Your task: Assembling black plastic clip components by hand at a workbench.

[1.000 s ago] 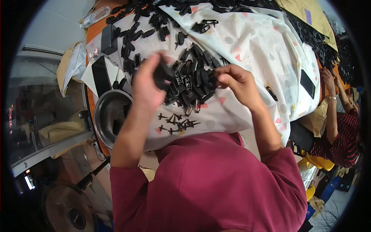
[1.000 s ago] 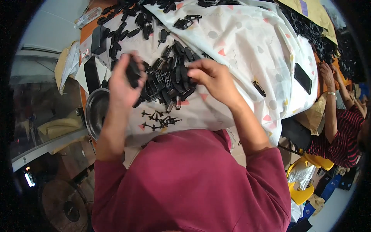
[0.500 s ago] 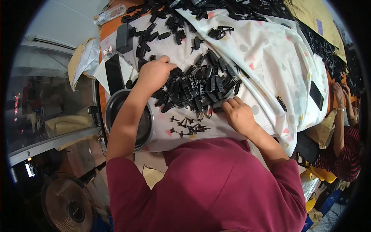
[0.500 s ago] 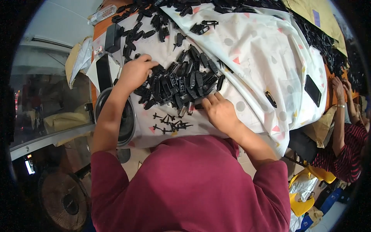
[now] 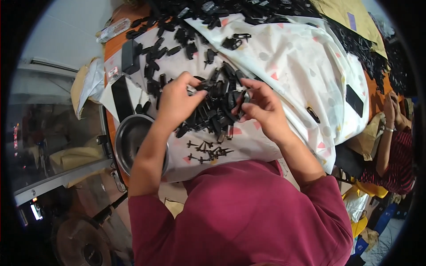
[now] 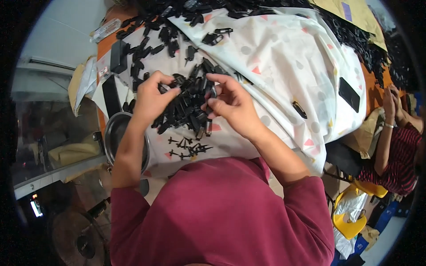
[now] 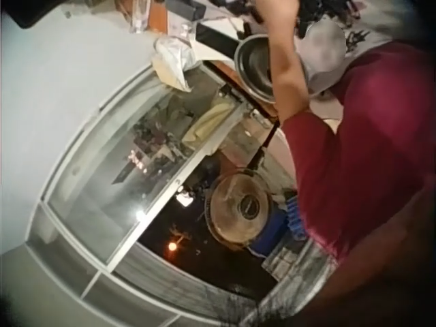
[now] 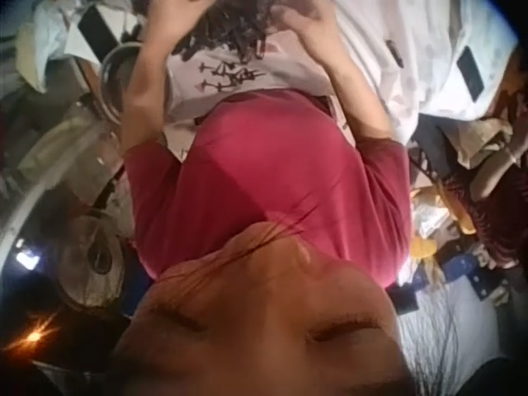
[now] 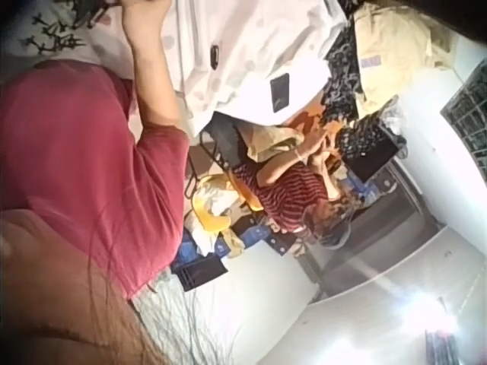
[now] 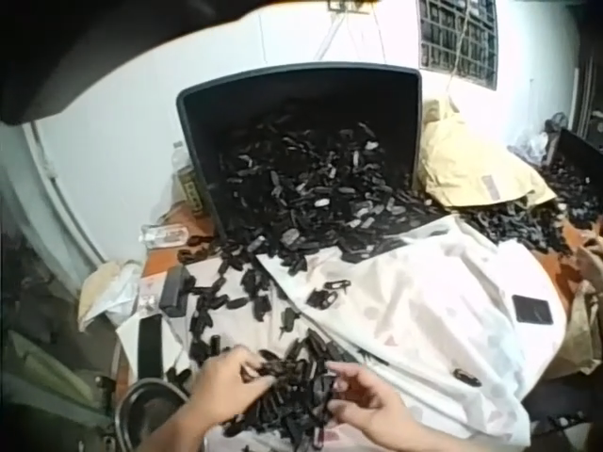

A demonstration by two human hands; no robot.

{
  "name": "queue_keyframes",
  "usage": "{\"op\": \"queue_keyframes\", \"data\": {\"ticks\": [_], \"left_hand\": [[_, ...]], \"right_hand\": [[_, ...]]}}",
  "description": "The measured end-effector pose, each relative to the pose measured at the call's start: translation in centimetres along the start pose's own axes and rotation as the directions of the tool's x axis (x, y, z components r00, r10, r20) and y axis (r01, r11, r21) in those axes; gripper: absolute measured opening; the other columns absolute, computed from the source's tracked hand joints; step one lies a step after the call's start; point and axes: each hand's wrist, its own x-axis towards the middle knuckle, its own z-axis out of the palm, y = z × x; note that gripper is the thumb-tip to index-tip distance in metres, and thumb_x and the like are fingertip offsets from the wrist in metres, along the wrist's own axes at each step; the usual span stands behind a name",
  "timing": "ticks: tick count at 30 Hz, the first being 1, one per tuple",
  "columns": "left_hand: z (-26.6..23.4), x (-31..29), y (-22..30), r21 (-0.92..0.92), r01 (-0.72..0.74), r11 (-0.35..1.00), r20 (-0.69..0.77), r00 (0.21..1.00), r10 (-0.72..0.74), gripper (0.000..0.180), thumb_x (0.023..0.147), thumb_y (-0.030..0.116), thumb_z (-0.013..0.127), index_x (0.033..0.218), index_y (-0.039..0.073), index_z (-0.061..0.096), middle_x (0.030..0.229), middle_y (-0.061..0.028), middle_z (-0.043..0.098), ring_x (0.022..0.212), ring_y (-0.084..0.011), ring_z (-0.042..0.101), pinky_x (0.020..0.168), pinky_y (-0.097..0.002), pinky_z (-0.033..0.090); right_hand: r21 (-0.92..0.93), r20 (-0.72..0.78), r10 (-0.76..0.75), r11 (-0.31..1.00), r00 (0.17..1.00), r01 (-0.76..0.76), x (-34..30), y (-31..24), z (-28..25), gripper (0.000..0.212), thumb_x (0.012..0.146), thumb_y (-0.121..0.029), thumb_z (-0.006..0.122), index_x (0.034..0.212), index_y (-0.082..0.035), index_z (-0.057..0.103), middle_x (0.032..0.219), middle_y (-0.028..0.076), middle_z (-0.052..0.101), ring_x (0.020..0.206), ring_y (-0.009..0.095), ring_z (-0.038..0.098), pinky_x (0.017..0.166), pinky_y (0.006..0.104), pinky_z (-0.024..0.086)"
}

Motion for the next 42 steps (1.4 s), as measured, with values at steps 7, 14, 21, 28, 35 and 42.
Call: {"op": "queue_keyframes", "data": {"ticks": [7,14,21,28,35,42], "left_hand": [[2.0,-2.2,3.8,-0.527,-0.098,0.844,-0.061,0.995,0.078,0.023,0.062,0.005,0.076,0.069,0.002,0.054,0.077,-0.0058,0.053,0.067,-0.0132,0.053,0.058,-0.0244,0.043],[2.2,-3.0,4.7,-0.888,0.218,0.404,0.197,0.976,-0.094,0.033,0.075,0.001,0.064,0.107,0.0,0.053,0.087,-0.0053,0.051,0.061,-0.0077,0.05,0.053,-0.0192,0.045],[2.1,-3.0,5.5,-0.763,0.062,0.643,0.016,0.997,-0.077,0.029,0.071,0.0,0.068,0.098,-0.001,0.06,0.097,-0.0061,0.053,0.066,-0.0073,0.051,0.053,-0.0191,0.048],[1.3,-3.2,5.0,-0.15,-0.434,0.889,-0.139,0.899,0.416,0.03,0.065,-0.004,0.07,0.095,-0.001,0.062,0.091,-0.0107,0.059,0.066,-0.0108,0.056,0.053,-0.0203,0.047],[3.1,-3.7,6.3,-0.895,0.229,0.383,0.182,0.971,-0.156,0.033,0.075,0.003,0.065,0.107,-0.002,0.057,0.097,-0.0068,0.058,0.059,-0.0073,0.052,0.052,-0.0246,0.053],[3.7,-4.5,4.7,-0.945,0.328,0.002,0.325,0.935,-0.142,0.023,0.086,0.011,0.053,0.105,-0.002,0.054,0.1,-0.0135,0.059,0.052,-0.0079,0.05,0.051,-0.0252,0.05]], "right_hand": [[0.325,-0.095,0.042,0.946,0.995,-0.009,1.2,-0.4,1.1,0.02,0.081,-0.015,0.061,0.094,-0.008,0.048,0.078,0.005,0.058,0.064,0.013,0.056,0.042,0.0194,0.039],[0.516,-0.103,0.202,0.848,0.974,-0.122,-0.1,-2.4,1.7,0.026,0.083,-0.009,0.057,0.107,-0.004,0.051,0.082,0.008,0.059,0.065,0.015,0.06,0.046,0.0198,0.047],[0.275,-0.028,0.186,0.946,0.982,-0.172,-0.5,-2.4,0.6,0.011,0.082,-0.011,0.059,0.085,-0.002,0.053,0.071,0.007,0.058,0.053,0.014,0.058,0.039,0.0208,0.044],[-0.182,-0.013,0.312,0.934,0.95,-0.309,-0.4,-3.8,-0.5,0.014,0.079,-0.011,0.064,0.07,-0.004,0.054,0.056,0.003,0.056,0.037,0.004,0.045,0.033,0.0175,0.033],[-0.379,-0.173,-0.061,0.925,0.983,-0.009,-1.2,-1.8,1.5,0.013,0.08,-0.009,0.062,0.086,0.0,0.054,0.067,0.005,0.057,0.048,0.007,0.051,0.038,0.0184,0.038],[-0.522,-0.098,-0.202,0.844,0.975,0.122,-2.8,1.0,0.8,0.017,0.081,-0.007,0.06,0.094,0.002,0.053,0.078,0.005,0.057,0.066,0.009,0.055,0.051,0.0202,0.048]]}}
